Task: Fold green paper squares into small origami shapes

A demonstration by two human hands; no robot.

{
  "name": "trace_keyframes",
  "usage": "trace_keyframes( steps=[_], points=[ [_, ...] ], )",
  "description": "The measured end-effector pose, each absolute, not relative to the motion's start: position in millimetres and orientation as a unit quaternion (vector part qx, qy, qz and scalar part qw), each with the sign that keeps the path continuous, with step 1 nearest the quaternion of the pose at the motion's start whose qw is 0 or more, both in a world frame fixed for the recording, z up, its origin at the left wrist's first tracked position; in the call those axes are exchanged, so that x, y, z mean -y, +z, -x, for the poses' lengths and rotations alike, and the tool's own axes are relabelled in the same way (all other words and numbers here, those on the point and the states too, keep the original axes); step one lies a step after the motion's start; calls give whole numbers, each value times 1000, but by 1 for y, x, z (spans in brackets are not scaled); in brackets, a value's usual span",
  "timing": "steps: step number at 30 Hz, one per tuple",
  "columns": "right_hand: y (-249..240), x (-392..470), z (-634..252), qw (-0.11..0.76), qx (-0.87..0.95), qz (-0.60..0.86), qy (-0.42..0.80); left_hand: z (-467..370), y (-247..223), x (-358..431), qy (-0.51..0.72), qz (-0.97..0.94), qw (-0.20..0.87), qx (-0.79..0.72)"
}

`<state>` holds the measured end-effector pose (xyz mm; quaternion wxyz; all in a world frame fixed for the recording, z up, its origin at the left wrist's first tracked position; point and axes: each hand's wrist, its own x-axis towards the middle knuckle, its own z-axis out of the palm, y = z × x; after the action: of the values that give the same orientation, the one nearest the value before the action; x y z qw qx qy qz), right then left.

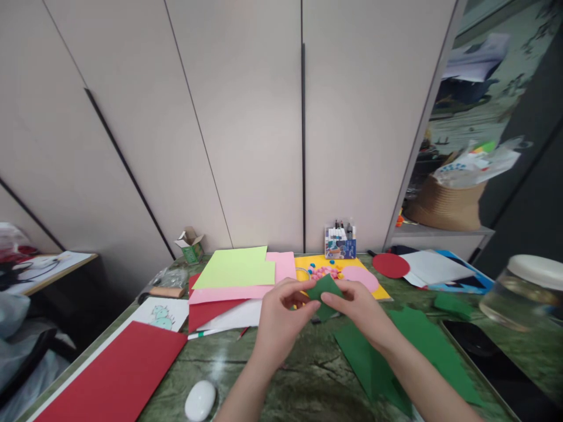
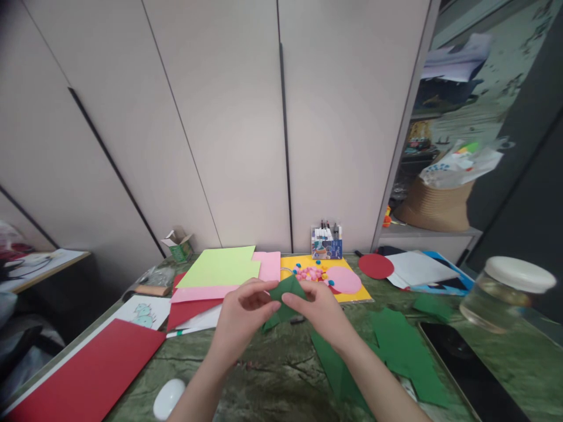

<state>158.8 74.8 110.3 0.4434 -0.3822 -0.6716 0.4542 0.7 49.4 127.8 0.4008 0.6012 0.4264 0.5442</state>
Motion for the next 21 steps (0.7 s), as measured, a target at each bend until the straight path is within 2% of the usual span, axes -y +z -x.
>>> trace_keyframes(
  steps=[21],
  points=[
    [114, -73, -160, 429, 695, 385, 430, 0, 128, -51, 532, -598, 415, -432]
  ],
)
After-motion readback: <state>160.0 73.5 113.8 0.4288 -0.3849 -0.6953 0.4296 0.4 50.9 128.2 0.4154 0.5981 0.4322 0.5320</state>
